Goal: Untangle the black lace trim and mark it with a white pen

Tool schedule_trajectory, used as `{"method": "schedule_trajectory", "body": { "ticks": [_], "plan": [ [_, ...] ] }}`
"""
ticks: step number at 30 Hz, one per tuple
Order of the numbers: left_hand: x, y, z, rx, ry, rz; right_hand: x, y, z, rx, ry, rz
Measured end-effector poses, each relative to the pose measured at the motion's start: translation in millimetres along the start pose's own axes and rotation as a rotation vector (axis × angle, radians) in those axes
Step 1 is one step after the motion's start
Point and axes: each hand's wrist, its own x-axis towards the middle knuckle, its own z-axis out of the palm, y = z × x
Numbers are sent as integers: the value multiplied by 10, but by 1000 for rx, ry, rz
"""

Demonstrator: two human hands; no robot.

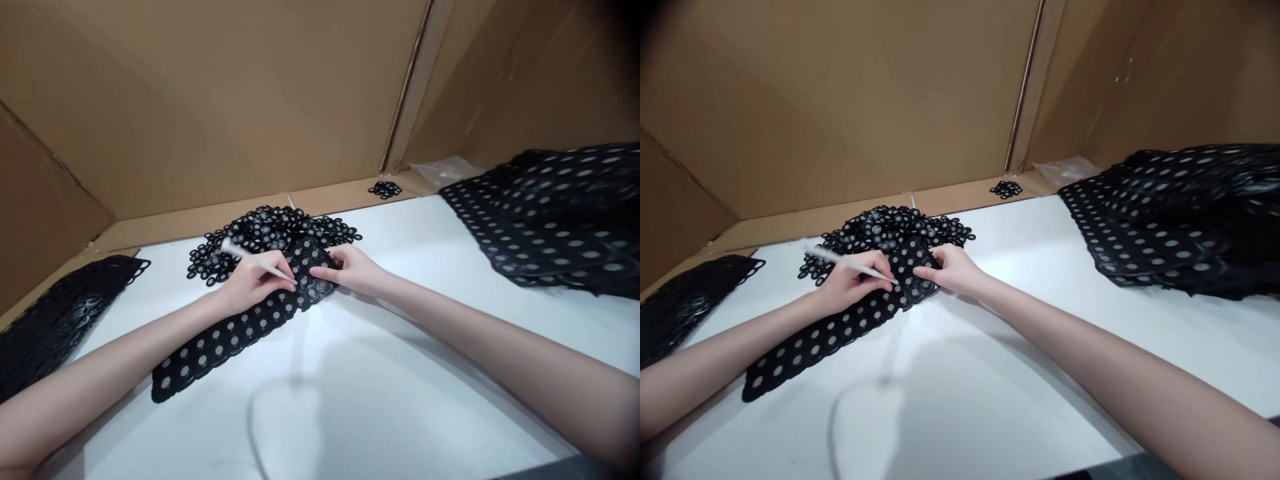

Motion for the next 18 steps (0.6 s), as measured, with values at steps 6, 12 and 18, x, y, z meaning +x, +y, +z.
{"method": "schedule_trajectory", "body": {
  "ticks": [6, 12, 18],
  "plan": [
    [203, -33, 96, -93, -6, 117, -15, 61, -90, -17, -26, 8],
    [112, -116, 176, -56, 23, 231, -44, 86, -123, 233, -42, 79],
    [95, -102, 206, -23, 37, 307, -61, 117, -145, 343, -54, 136]
  ]
}}
